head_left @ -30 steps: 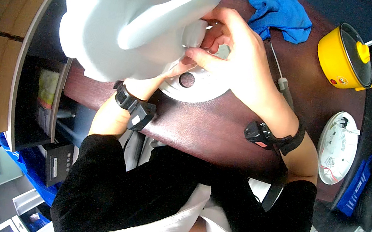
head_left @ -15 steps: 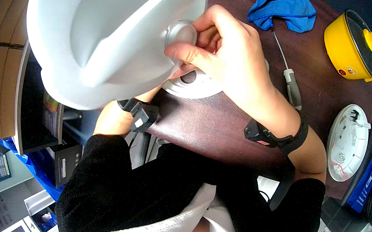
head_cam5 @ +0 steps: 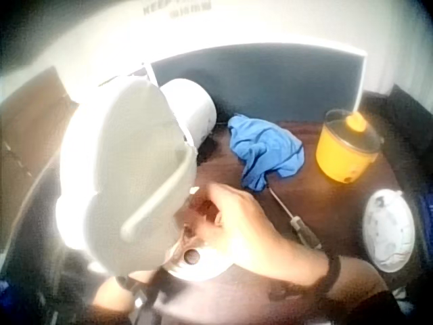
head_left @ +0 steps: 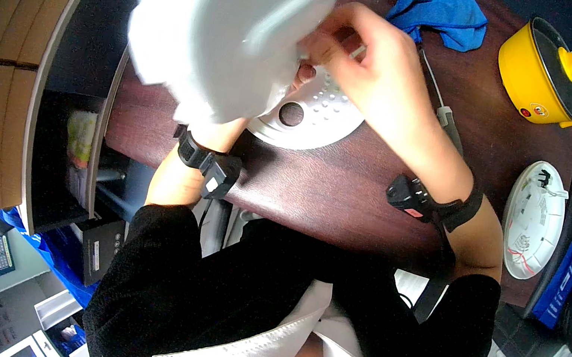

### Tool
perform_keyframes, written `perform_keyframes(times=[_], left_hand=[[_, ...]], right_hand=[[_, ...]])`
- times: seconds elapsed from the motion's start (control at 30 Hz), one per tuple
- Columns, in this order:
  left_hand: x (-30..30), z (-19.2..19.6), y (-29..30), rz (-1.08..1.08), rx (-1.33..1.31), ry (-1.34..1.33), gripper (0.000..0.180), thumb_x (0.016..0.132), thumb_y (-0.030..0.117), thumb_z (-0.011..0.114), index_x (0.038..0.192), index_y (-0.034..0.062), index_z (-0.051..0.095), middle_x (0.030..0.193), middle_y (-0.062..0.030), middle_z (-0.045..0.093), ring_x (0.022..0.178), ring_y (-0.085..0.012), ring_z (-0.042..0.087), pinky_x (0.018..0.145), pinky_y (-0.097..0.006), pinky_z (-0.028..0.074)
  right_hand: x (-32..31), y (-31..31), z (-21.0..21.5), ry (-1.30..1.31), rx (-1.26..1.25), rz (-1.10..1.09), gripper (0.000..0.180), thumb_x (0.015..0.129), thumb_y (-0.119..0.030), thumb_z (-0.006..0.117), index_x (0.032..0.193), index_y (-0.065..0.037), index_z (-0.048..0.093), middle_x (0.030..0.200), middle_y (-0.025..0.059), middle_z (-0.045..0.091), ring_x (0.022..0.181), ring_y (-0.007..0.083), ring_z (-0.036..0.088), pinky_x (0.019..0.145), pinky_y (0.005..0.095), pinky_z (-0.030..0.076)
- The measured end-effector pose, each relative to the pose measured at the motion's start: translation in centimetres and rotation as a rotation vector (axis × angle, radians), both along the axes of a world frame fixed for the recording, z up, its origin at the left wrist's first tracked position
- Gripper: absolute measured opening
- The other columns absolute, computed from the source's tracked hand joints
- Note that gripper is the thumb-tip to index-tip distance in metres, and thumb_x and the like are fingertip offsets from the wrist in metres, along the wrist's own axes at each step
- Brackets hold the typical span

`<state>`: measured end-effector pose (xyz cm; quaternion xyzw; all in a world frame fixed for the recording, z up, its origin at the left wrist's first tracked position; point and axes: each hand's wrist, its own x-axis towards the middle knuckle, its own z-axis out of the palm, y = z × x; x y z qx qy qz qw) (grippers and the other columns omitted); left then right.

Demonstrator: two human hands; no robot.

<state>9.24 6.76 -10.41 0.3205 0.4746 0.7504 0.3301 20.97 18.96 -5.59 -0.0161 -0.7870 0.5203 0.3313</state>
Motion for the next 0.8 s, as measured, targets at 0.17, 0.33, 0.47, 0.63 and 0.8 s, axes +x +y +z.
perform_keyframes(times=[0.17,0.33,0.47,0.63,0.8], left_hand=[[-0.9,1.1,0.5,-0.001,-0.053,-0.38,0.04,0.089,0.014,0.056,0.121,-0.0073,0.045,0.112,-0.0161,0.058,0.1,-0.0218,0.061,0.084,-0.032,0.054],[-1.3,0.8,0.7,0.2,-0.017,-0.316,0.035,0.092,0.016,0.053,0.119,-0.0054,0.046,0.115,-0.0149,0.057,0.104,-0.0219,0.059,0.09,-0.036,0.05],[-1.2,1.7,0.6,0.283,-0.007,-0.179,0.031,0.093,0.013,0.049,0.119,-0.0038,0.047,0.116,-0.0138,0.056,0.104,-0.0212,0.058,0.09,-0.035,0.049],[-0.7,1.8,1.1,0.373,0.029,-0.107,0.026,0.092,0.013,0.05,0.113,-0.0022,0.053,0.11,-0.0106,0.06,0.1,-0.0186,0.059,0.087,-0.033,0.048],[-0.4,3.3,0.1,0.22,-0.071,0.098,0.051,0.094,0.036,0.045,0.128,-0.0017,0.038,0.121,-0.0151,0.052,0.107,-0.0253,0.057,0.085,-0.039,0.051]], right_hand=[[-2.1,2.8,-3.2,-0.004,-0.252,0.31,0.031,0.091,-0.028,0.049,0.105,-0.003,0.061,0.102,0.0129,0.063,0.097,0.0181,0.06,0.082,0.0303,0.045],[0.2,2.5,-0.6,0.032,-0.789,0.703,0.042,0.089,-0.018,0.047,0.127,0.0,0.047,0.124,0.0101,0.054,0.113,0.0169,0.051,0.098,0.0302,0.039],[0.7,2.5,-0.7,-0.04,-0.491,0.634,0.046,0.078,-0.009,0.064,0.122,0.001,0.052,0.115,0.0098,0.059,0.109,0.0165,0.054,0.095,0.0298,0.04],[0.8,1.1,-1.6,-0.022,-0.764,0.392,0.031,0.081,-0.008,0.06,0.11,0.002,0.057,0.109,0.0098,0.061,0.1,0.016,0.058,0.088,0.0283,0.045],[0.8,2.9,-1.5,0.035,-1.012,0.445,0.019,0.086,-0.01,0.047,0.096,0.004,0.055,0.101,0.0138,0.061,0.096,0.022,0.059,0.09,0.0365,0.046]])
